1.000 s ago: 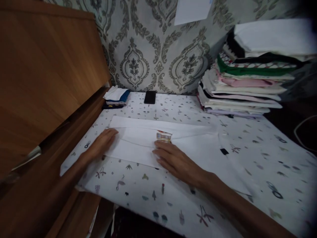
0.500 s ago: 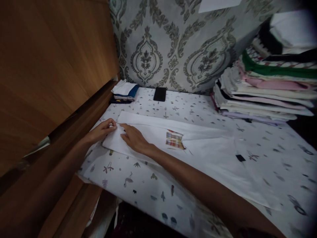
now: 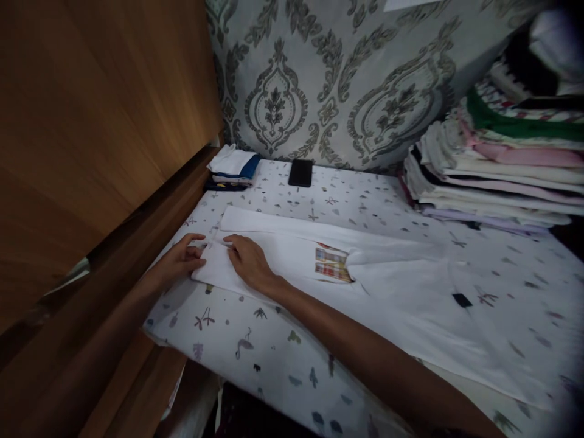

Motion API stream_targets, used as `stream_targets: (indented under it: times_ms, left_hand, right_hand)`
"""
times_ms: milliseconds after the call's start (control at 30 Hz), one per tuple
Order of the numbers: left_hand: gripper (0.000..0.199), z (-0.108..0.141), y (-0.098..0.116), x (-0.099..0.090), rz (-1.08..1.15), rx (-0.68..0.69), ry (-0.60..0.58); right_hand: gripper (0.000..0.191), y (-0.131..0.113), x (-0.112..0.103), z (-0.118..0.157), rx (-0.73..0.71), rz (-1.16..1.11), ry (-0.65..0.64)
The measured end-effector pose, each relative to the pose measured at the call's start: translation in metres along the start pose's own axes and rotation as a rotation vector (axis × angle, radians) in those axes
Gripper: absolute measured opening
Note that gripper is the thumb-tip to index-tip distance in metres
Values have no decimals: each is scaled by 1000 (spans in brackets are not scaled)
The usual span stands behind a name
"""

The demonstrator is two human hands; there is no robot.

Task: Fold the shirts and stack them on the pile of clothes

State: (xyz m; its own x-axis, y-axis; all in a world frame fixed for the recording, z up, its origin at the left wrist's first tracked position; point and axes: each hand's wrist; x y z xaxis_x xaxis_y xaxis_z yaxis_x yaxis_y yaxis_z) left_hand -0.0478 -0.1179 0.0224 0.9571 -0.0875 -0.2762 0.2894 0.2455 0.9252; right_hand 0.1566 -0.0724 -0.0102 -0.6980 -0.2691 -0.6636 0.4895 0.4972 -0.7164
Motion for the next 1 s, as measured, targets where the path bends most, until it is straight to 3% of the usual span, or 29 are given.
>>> stream_targets:
  times_ms: [200,300,433,567,767,867,1000]
  left_hand:
    - [57,-3,-8,3,-148,71,94]
    - [46,-4,-7,1,-385,160,157]
    - [28,-13,11,4,-740,301,248]
    - [25,-36,29,15,-1037,474,227]
    - [27,-58,39,28,-1502,530,110]
    - [27,-57,43,27,-1554,541,90]
    - [30,-56,40,20,-1418,505,116]
  right_hand:
    - [34,-2,1,1,13,24,27]
    - [33,-4,1,2,24,65,40]
    - [34,-6,-1,1,16,109,62]
    - [33,-6,-11,-1,6,184,94]
    - [37,-1,-26,0,-6,370,23]
    - [42,3,-26,2,-8,415,0]
    - [48,4,-21,1,16,421,-102]
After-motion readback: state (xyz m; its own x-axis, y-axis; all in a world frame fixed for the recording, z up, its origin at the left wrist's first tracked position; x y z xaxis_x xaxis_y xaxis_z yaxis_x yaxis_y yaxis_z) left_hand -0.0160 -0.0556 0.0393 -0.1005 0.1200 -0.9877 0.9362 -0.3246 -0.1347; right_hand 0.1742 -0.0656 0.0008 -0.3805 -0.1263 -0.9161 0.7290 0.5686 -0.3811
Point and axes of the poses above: each hand's wrist, its own z-axis away from the middle knuckle, its own x-axis out of the palm, y = z × x
